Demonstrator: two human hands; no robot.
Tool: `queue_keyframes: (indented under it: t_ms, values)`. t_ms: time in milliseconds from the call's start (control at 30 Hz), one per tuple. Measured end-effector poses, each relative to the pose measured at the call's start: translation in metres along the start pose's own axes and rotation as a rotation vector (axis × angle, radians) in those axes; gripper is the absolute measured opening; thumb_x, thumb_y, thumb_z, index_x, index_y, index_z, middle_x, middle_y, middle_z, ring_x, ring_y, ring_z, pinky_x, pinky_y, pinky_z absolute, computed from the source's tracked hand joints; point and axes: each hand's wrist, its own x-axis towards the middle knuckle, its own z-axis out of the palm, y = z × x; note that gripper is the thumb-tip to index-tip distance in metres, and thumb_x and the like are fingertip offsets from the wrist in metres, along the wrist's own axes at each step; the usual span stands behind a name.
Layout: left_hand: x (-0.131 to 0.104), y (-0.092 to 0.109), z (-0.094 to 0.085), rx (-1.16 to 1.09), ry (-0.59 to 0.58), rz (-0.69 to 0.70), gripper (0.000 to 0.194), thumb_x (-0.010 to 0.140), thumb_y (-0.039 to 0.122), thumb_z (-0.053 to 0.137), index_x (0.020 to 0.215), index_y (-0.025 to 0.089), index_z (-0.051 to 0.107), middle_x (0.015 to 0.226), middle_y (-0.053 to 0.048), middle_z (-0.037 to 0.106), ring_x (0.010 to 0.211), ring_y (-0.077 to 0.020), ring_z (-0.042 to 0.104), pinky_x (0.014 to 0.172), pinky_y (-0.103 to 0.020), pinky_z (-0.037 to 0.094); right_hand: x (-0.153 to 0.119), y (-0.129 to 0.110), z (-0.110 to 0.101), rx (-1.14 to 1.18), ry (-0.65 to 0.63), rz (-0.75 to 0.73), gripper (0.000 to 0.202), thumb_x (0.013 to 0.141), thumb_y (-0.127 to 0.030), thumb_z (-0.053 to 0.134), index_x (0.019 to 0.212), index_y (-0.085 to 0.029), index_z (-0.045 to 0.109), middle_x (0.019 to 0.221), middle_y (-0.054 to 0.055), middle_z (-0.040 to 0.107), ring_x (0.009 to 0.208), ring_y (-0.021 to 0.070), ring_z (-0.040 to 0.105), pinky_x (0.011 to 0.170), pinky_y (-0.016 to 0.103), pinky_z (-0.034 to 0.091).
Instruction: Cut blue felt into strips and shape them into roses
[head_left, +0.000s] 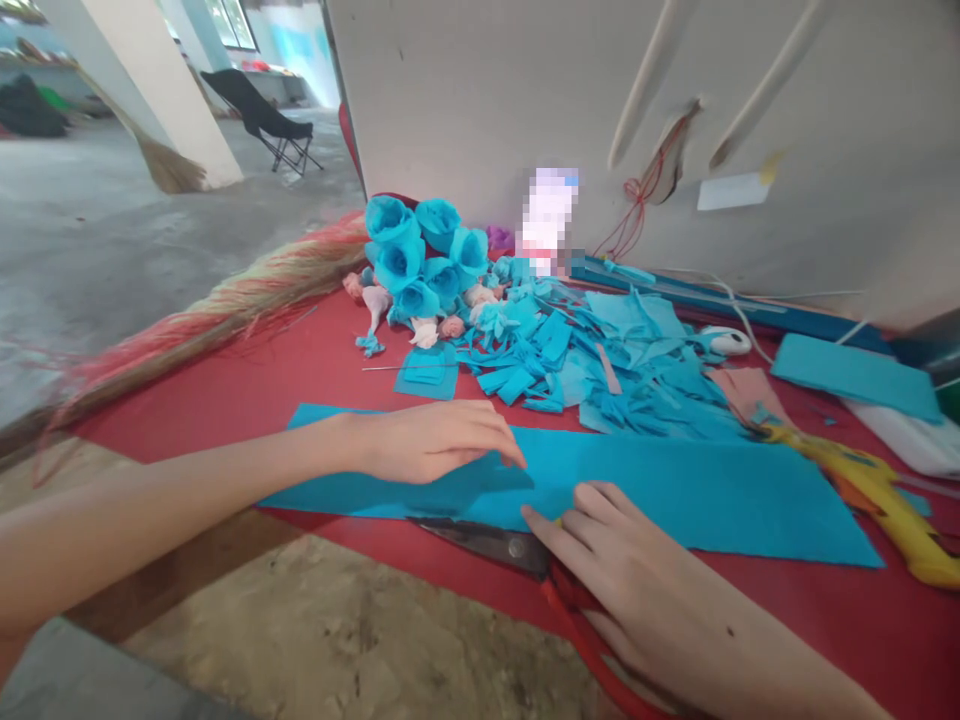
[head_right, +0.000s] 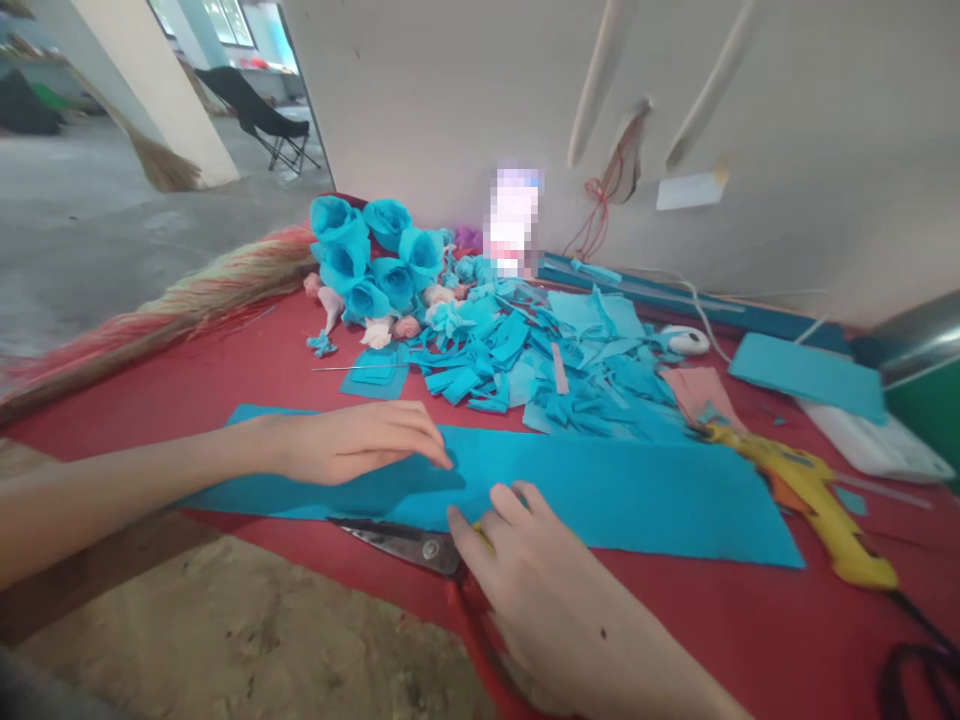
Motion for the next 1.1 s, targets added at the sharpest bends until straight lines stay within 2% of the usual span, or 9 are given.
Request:
queue_keyframes:
  t_ms: [100, 233, 300, 467, 567, 700, 833, 900, 1100]
  values:
    - [-0.004, -0.001, 0.002, 0.068, 0.002, -0.016, 0.029, 0.088, 0.008, 0.036, 0.109, 0.013, 0.056, 0.107, -0.01, 0.058, 0.099, -0.0174, 0.05, 0.089, -0.028, 0.039, -0.007, 0.001, 0.0, -0.011, 0.031, 0.029, 0.05, 0.064, -0.024, 0.066, 0.111, -0.01, 0.059, 0.081, 0.005, 0.063, 0.08, 0.0203, 0.047, 0.076, 0.032, 0.035]
    - [-0.008, -0.003, 0.003, 0.168, 0.116, -0.156, 0.024, 0.088, 0.013, 0.043, 0.107, 0.014, 0.057, 0.108, -0.009, 0.056, 0.1, -0.0189, 0.049, 0.091, -0.031, 0.037, -0.014, 0.001, 0.003, 0.014, 0.035, 0.05, 0.047, 0.065, -0.022, 0.064, 0.111, -0.012, 0.059, 0.08, 0.004, 0.064, 0.079, 0.0199, 0.048, 0.075, 0.033, 0.036]
    - [-0.009, -0.003, 0.003, 0.192, 0.122, -0.188, 0.022, 0.088, 0.015, 0.045, 0.106, 0.015, 0.058, 0.106, -0.009, 0.056, 0.1, -0.0195, 0.049, 0.089, -0.031, 0.037, -0.017, 0.0, 0.005, 0.035, 0.021, 0.064, 0.047, 0.066, -0.023, 0.063, 0.112, -0.014, 0.058, 0.081, 0.003, 0.064, 0.079, 0.0193, 0.048, 0.074, 0.032, 0.037]
    - [-0.01, -0.003, 0.003, 0.186, 0.028, -0.05, 0.021, 0.089, 0.017, 0.044, 0.104, 0.017, 0.059, 0.105, -0.009, 0.057, 0.097, -0.018, 0.051, 0.086, -0.028, 0.039, -0.03, 0.0, 0.01, -0.007, 0.078, 0.085, 0.037, 0.07, -0.023, 0.059, 0.107, -0.017, 0.06, 0.076, 0.001, 0.065, 0.078, 0.0183, 0.049, 0.074, 0.032, 0.039]
    - [-0.009, -0.004, 0.006, 0.192, -0.012, 0.0, 0.02, 0.088, 0.022, 0.049, 0.105, 0.018, 0.059, 0.108, -0.011, 0.056, 0.098, -0.0191, 0.052, 0.087, -0.028, 0.039, -0.039, 0.0, 0.008, -0.061, 0.097, 0.113, 0.03, 0.074, -0.016, 0.052, 0.103, -0.019, 0.061, 0.076, 0.0, 0.065, 0.078, 0.018, 0.05, 0.075, 0.032, 0.039]
    - [-0.009, -0.007, 0.012, 0.198, -0.031, 0.04, 0.023, 0.086, 0.027, 0.053, 0.106, 0.017, 0.059, 0.11, -0.013, 0.054, 0.096, -0.0195, 0.052, 0.087, -0.029, 0.039, -0.051, -0.001, 0.007, -0.197, 0.086, 0.084, 0.035, 0.077, -0.008, 0.04, 0.102, -0.018, 0.061, 0.075, 0.002, 0.064, 0.075, 0.0203, 0.05, 0.077, 0.039, 0.035]
    - [-0.009, -0.007, 0.016, 0.215, -0.024, 0.041, 0.025, 0.087, 0.028, 0.051, 0.107, 0.016, 0.058, 0.11, -0.013, 0.053, 0.096, -0.0199, 0.051, 0.087, -0.031, 0.039, -0.059, 0.002, 0.009, -0.283, 0.066, 0.052, 0.04, 0.076, -0.008, 0.037, 0.11, -0.015, 0.057, 0.079, 0.005, 0.064, 0.076, 0.0223, 0.051, 0.076, 0.043, 0.033]
    - [-0.01, -0.007, 0.016, 0.215, -0.029, 0.035, 0.024, 0.087, 0.028, 0.05, 0.107, 0.017, 0.058, 0.11, -0.013, 0.053, 0.097, -0.0201, 0.05, 0.088, -0.031, 0.039, -0.059, 0.004, 0.009, -0.29, 0.04, 0.062, 0.042, 0.075, -0.01, 0.039, 0.114, -0.013, 0.054, 0.082, 0.007, 0.063, 0.079, 0.0237, 0.051, 0.076, 0.043, 0.033]
    - [-0.01, -0.008, 0.017, 0.191, -0.029, 0.031, 0.024, 0.088, 0.028, 0.049, 0.108, 0.018, 0.057, 0.112, -0.013, 0.052, 0.099, -0.0204, 0.05, 0.09, -0.032, 0.038, -0.043, 0.0, 0.011, -0.256, 0.083, 0.107, 0.045, 0.07, -0.015, 0.044, 0.114, -0.015, 0.052, 0.08, 0.004, 0.063, 0.078, 0.0224, 0.051, 0.076, 0.041, 0.033]
